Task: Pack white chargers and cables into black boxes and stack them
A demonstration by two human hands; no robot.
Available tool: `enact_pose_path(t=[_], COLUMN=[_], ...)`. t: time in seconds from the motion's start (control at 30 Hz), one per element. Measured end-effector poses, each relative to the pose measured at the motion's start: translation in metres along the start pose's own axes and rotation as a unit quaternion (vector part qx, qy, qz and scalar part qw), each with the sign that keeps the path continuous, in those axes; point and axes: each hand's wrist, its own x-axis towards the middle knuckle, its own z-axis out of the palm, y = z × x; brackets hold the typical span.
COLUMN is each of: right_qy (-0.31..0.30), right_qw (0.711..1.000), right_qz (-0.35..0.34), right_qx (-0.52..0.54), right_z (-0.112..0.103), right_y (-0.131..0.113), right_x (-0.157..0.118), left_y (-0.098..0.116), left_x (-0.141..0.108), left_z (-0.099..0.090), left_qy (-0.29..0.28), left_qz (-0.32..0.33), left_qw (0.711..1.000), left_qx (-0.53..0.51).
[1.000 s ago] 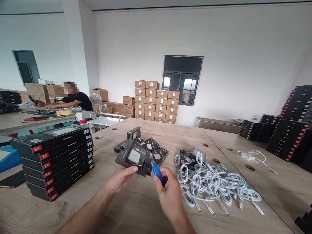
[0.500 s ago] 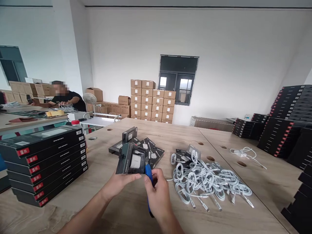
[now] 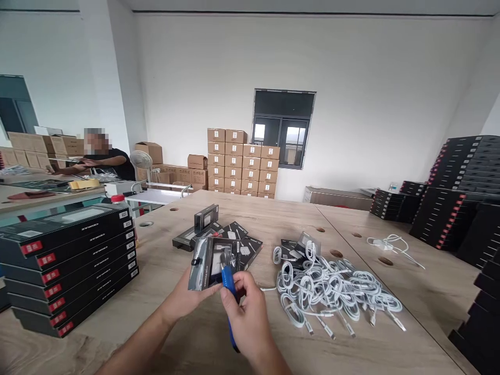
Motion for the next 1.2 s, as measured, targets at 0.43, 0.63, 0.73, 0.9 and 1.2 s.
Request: enact_pose_path(t=[0.43, 0.63, 0.73, 0.9, 1.2], right_qy=[0.122, 0.18, 0.199, 0.151, -0.056], right_qw=[0.992, 0.98, 0.975, 0.984, 0.996], right_qz=[0.022, 0.083, 0.101, 0.09, 0.03], right_qx=[-0.005, 0.001, -0.006, -0.013, -0.068], right_z=[0.015, -0.004, -0.028, -0.049, -0.02], right_y=[0.011, 0.023, 0.03, 0.02, -0.01], right_x=[0.004, 0.021, 0.03, 0.028, 0.0], left_y=[0.007, 0.004, 0.002, 0.002, 0.004], left_x=[-0.003, -0.009, -0.013, -0.004, 0.008], left_z=[0.023, 0.031, 0.031, 0.023, 0.006], left_qy=[-0.049, -0.047, -0.035, -0.055, 0.038], left_qz=[0.185, 0.171, 0.078, 0.007, 0.063], left_qw=[0.941, 0.946, 0.964, 0.994, 0.997], left_qx=[0.28, 0.27, 0.252, 0.091, -0.006])
